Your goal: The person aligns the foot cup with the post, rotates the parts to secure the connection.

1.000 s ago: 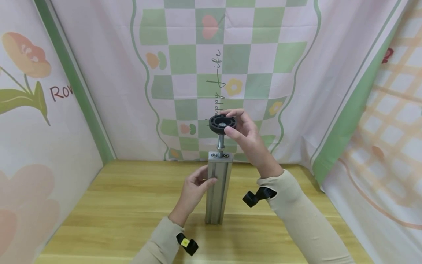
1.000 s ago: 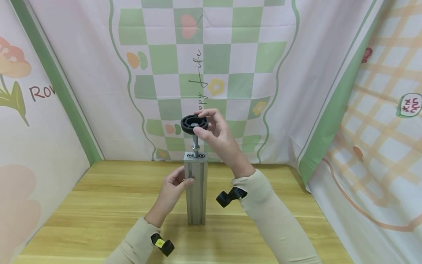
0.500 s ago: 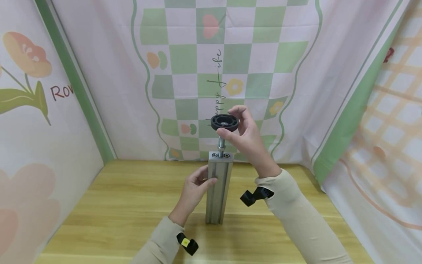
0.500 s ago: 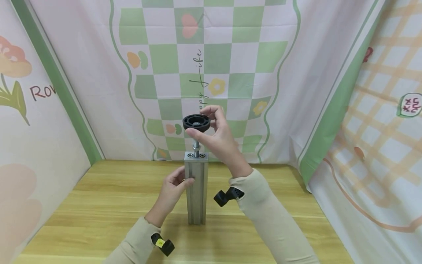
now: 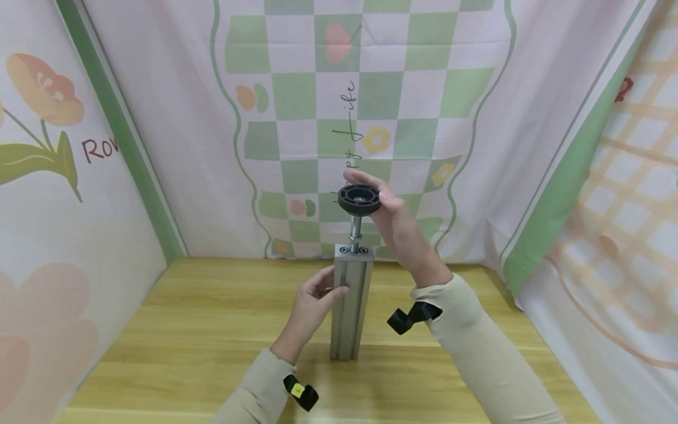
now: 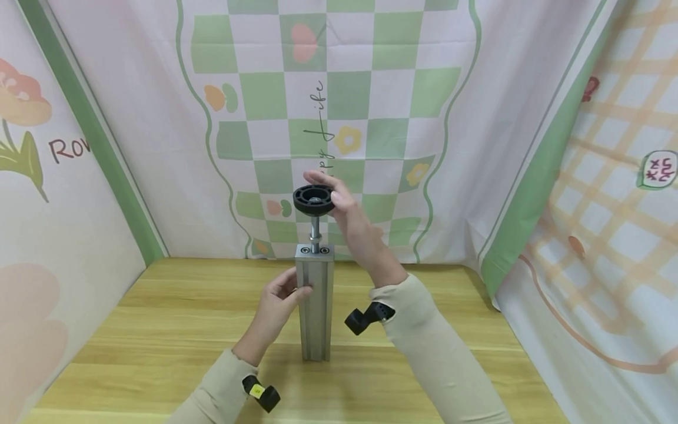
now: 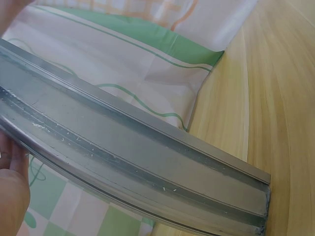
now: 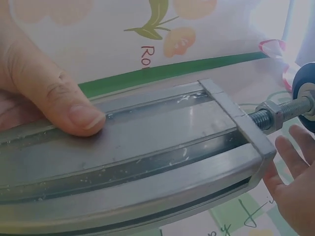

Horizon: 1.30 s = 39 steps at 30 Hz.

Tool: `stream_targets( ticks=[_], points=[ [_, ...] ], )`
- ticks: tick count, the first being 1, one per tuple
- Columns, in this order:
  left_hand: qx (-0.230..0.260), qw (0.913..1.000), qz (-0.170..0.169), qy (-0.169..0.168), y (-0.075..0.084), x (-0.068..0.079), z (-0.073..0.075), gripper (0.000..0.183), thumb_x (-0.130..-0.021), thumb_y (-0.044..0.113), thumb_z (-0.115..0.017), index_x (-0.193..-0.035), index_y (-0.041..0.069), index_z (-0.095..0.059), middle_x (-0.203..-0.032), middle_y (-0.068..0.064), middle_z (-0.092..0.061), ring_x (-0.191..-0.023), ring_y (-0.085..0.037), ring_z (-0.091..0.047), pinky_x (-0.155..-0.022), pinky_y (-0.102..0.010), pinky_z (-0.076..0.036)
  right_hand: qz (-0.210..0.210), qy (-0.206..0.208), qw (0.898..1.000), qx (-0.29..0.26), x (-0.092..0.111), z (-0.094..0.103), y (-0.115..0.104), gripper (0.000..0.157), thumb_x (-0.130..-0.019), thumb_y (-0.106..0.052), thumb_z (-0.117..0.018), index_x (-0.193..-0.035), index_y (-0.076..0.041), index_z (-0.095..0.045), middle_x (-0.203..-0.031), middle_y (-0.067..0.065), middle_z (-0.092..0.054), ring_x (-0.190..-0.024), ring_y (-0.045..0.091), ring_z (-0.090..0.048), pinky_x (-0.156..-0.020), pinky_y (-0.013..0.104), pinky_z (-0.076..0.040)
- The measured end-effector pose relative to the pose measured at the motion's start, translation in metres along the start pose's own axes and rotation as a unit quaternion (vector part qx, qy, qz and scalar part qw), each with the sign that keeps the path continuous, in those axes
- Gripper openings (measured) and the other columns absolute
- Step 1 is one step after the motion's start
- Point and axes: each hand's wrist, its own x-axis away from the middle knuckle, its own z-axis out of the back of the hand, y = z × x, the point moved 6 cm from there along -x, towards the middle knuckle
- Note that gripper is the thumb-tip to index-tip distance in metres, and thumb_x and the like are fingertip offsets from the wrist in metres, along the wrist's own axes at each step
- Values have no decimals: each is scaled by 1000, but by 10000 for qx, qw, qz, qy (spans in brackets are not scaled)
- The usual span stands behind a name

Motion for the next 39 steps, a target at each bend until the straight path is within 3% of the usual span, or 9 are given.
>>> stream_targets(
  ticks=[7, 12, 17, 25, 33, 39],
  points=[
    [10, 10000, 51, -6, -1, 0, 0, 41, -93, 14, -74, -132, 8, -64, -107, -7, -69, -97, -20, -64, -80, -27, -55, 114, -41, 9999, 96, 1, 0, 1, 58, -105, -32, -22, -149, 2, -36, -154, 13, -40, -142, 31, -36, -115, 47, -26],
    [-15, 9999, 123, -13, -1, 0, 0, 41, -93, 14, -74, -132, 9, -64, -107, -8, -69, -97, -21, -64, -81, -28, -55, 155, -41, 9999, 63, 1, 0, 1, 57, -103, -30, -21, -147, 1, -38, -154, 20, -38, -142, 31, -36, -114, 48, -26],
    [-7, 9999, 147, -7, -1, -1, 0, 41, -93, 14, -74, -132, 9, -64, -106, -8, -68, -96, -21, -64, -80, -27, -55, 190, 47, 9997, 139, -1, 2, 3, 52, -101, -35, -34, -141, -3, -46, -150, 25, -41, -137, 34, -41, -111, 48, -29],
    [-18, 9999, 100, 0, -1, -2, 1, 40, -93, 13, -73, -131, 8, -64, -106, -8, -69, -95, -20, -64, -79, -27, -54, 278, 280, 9982, 443, 1, 6, 2, 39, -98, -25, -41, -132, -10, -52, -144, 16, -51, -131, 33, -47, -113, 46, -28],
    [22, 9999, 118, -11, -3, -1, 1, 42, -92, 11, -74, -132, 8, -64, -106, -8, -69, -96, -21, -64, -81, -27, -55, -78, 606, 9965, 574, 6, 12, 3, 28, -95, -24, -58, -121, -15, -53, -146, 18, -46, -129, 31, -49, -101, 35, -47],
    [-5, 9999, 109, 3, -4, -1, 1, 41, -93, 14, -74, -132, 9, -64, -106, -8, -69, -96, -21, -64, -81, -28, -55, -153, 737, 9964, 397, 4, 12, 2, 31, -92, -23, -70, -114, -13, -50, -137, 14, -46, -121, 31, -51, -93, 30, -51]
  ],
)
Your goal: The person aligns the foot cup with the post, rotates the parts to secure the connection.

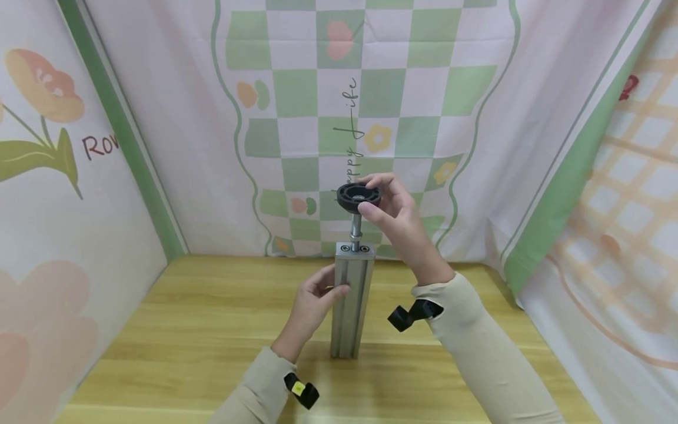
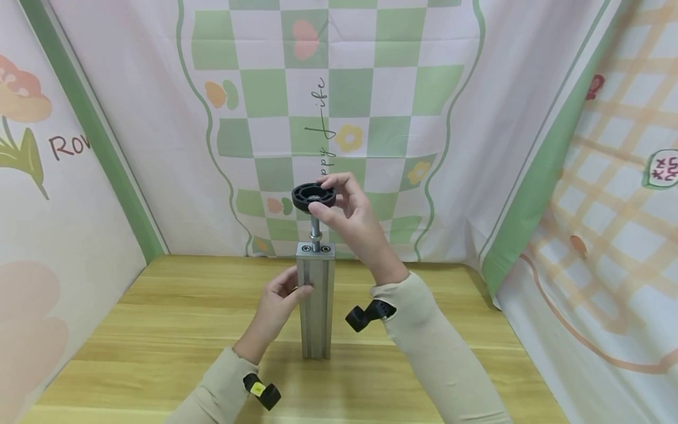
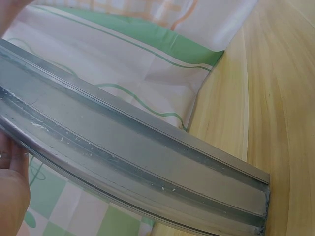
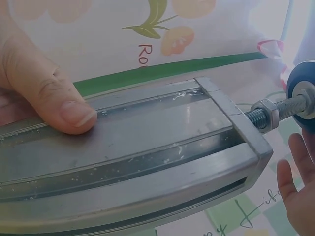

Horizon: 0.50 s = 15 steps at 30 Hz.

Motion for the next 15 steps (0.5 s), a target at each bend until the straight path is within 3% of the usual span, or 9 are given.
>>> stream_targets(
  ticks=[4, 9, 11, 15],
  points=[
    [21, 10000, -12, -10, 1, 0, 0, 40, -93, 15, -74, -132, 10, -64, -107, -7, -69, -97, -21, -64, -81, -28, -55, 10, 100, 9999, 23, -2, -1, -1, 42, -87, -25, -80, -109, -13, -46, -125, 9, -45, -118, 28, -50, -92, 28, -50],
    [24, 10000, -19, -17, 2, 1, -1, 40, -93, 13, -73, -132, 9, -64, -107, -7, -69, -98, -21, -64, -82, -28, -55, 204, 225, 9980, 547, -3, -3, -6, 60, -80, -42, -85, -111, -11, -43, -118, 7, -44, -109, 26, -49, -93, 28, -44],
    [19, 10000, -13, -3, 2, 1, 0, 40, -93, 13, -73, -132, 9, -64, -108, -8, -69, -98, -21, -64, -83, -28, -55, 256, 221, 9965, 759, -3, -4, -8, 58, -86, -45, -78, -116, -9, -43, -126, 7, -44, -110, 26, -49, -94, 30, -44],
    [14, 10000, 16, -5, 2, 1, 0, 41, -93, 13, -73, -133, 8, -64, -108, -8, -69, -98, -20, -64, -83, -28, -55, 250, 20, 9971, 719, -4, -6, -9, 50, -98, -36, -48, -137, -3, -43, -144, 9, -42, -126, 28, -45, -106, 37, -36]
  ],
)
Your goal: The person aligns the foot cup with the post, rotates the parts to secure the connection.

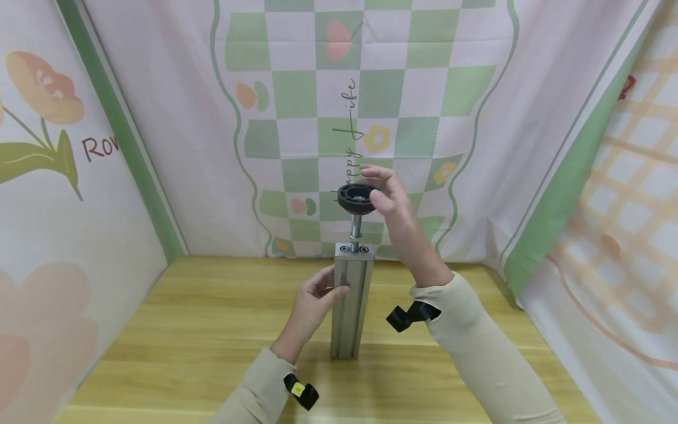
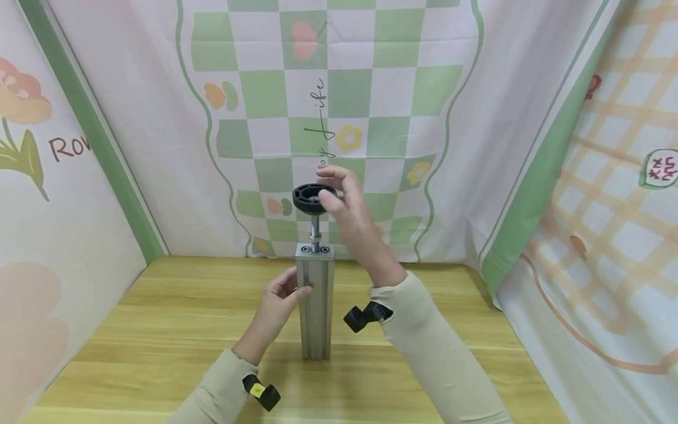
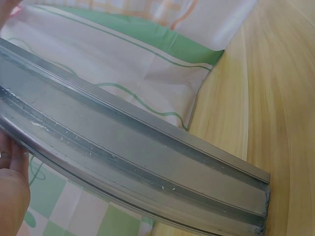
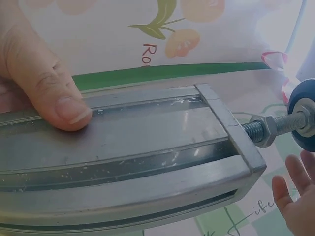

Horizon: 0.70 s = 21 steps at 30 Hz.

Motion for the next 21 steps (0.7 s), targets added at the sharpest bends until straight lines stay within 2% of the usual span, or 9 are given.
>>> stream_targets(
  ticks=[5, 10, 16, 21],
  points=[
    [0, 10000, 1, -23, 0, 0, 0, 41, -93, 13, -73, -133, 8, -64, -107, -8, -69, -98, -21, -64, -83, -29, -55, 48, -514, 9968, -618, -3, -4, 0, 59, -103, -32, -28, -151, 1, -35, -152, 13, -40, -140, 30, -35, -117, 45, -20],
    [-7, 10000, 54, 7, -1, 0, 0, 42, -92, 14, -74, -132, 8, -64, -107, -8, -69, -97, -20, -64, -83, -28, -55, 104, -935, 9904, -1011, -1, -6, 2, 59, -103, -26, -19, -154, 1, -30, -159, 14, -33, -146, 29, -29, -120, 45, -18],
    [-38, 9999, 98, 10, -1, 0, 0, 43, -92, 16, -75, -133, 8, -64, -107, -8, -69, -97, -20, -64, -84, -28, -55, 98, -995, 9877, -1200, 0, -8, 3, 57, -100, -20, -21, -151, 4, -32, -153, 18, -40, -142, 36, -33, -117, 48, -23],
    [-67, 9999, 81, 18, -1, 0, 0, 42, -92, 16, -75, -132, 8, -64, -107, -7, -69, -97, -19, -64, -83, -28, -55, 33, -823, 9905, -1097, -1, -6, 3, 55, -98, -21, -31, -146, 5, -38, -143, 14, -52, -135, 36, -43, -115, 47, -24]
  ],
)
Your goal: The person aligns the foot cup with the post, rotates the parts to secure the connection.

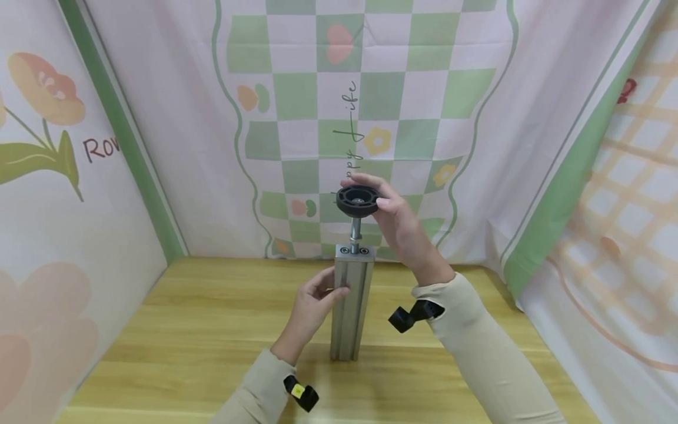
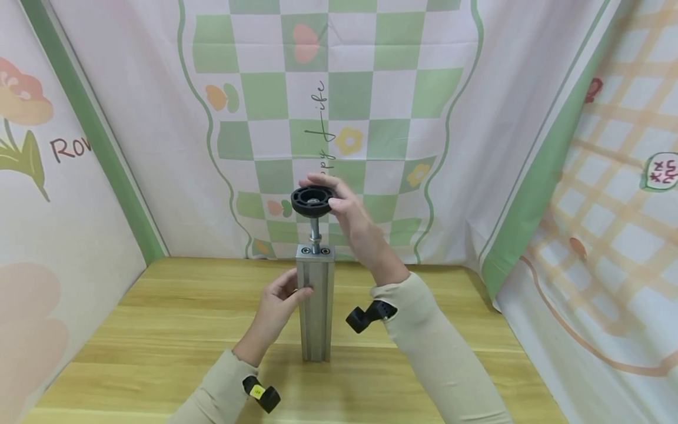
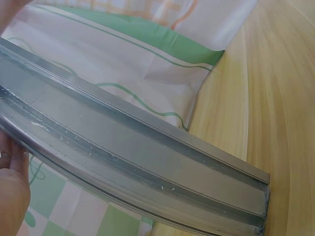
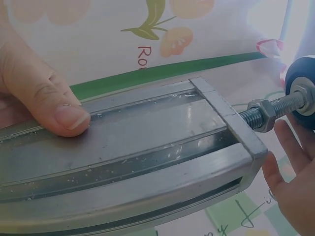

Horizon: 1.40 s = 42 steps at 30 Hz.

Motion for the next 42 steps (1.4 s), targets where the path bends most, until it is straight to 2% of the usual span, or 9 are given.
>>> stream_targets(
  ticks=[7, 11, 15, 19, 23, 30, 33, 36, 42],
  points=[
    [3, 10000, -15, -16, 0, 0, 0, 42, -93, 15, -74, -133, 9, -64, -107, -7, -69, -97, -20, -64, -83, -28, -55, 2, 256, 9995, 179, 2, 5, 1, 39, -95, -19, -41, -130, -8, -52, -139, 16, -52, -127, 31, -50, -110, 43, -31],
    [-42, 10000, 26, 1, -1, 0, 0, 42, -92, 15, -74, -132, 9, -64, -107, -7, -69, -97, -20, -64, -83, -28, -55, -152, 463, 9984, 288, 5, 7, 1, 29, -93, -19, -48, -122, -13, -51, -142, 19, -46, -128, 31, -47, -105, 37, -39],
    [-58, 10000, 72, 13, 0, 1, 0, 43, -92, 16, -75, -133, 9, -64, -108, -8, -69, -98, -20, -64, -84, -29, -55, -260, 567, 9977, 268, 5, 9, 1, 29, -91, -14, -56, -119, -14, -49, -138, 16, -45, -121, 30, -50, -96, 32, -49],
    [-16, 10000, 72, 5, 2, 1, 0, 43, -92, 16, -75, -133, 9, -63, -108, -8, -69, -98, -20, -64, -83, -29, -55, -372, 617, 9972, 186, 4, 9, 1, 36, -89, -14, -67, -120, -14, -49, -124, 16, -50, -109, 26, -56, -87, 29, -52],
    [-6, 10000, 38, 1, 3, 0, 0, 42, -93, 15, -74, -133, 10, -64, -109, -7, -69, -98, -20, -65, -84, -29, -55, -424, 707, 9956, 446, 3, 10, -1, 49, -87, -23, -78, -124, -13, -48, -112, 14, -52, -99, 24, -56, -82, 27, -51],
    [-49, 10000, 47, -1, 2, 0, 0, 42, -93, 15, -74, -133, 11, -63, -110, -7, -69, -100, -21, -64, -84, -29, -55, -330, 842, 9931, 743, 3, 11, -3, 67, -82, -38, -85, -127, -6, -47, -112, 13, -51, -99, 25, -53, -83, 27, -49],
    [-52, 10000, 57, 7, 2, 0, 0, 42, -93, 15, -74, -133, 11, -63, -110, -7, -69, -100, -21, -64, -84, -29, -55, -307, 846, 9924, 841, 4, 11, -4, 63, -86, -42, -79, -128, -8, -46, -113, 14, -50, -101, 26, -55, -86, 29, -49],
    [-47, 10000, 79, 17, 2, 0, -1, 43, -92, 16, -75, -133, 11, -63, -109, -8, -69, -99, -21, -64, -83, -29, -55, -254, 795, 9920, 946, 4, 11, -5, 52, -97, -39, -60, -134, -5, -45, -115, 14, -53, -106, 27, -57, -99, 34, -44],
    [-25, 9999, 144, 31, -1, 1, 0, 44, -92, 17, -76, -133, 12, -64, -108, -8, -69, -98, -21, -64, -82, -28, -54, -114, 240, 9995, 159, 1, 5, -3, 56, -105, -31, -29, -148, 3, -39, -136, 15, -54, -129, 31, -47, -117, 44, -23]
  ],
)
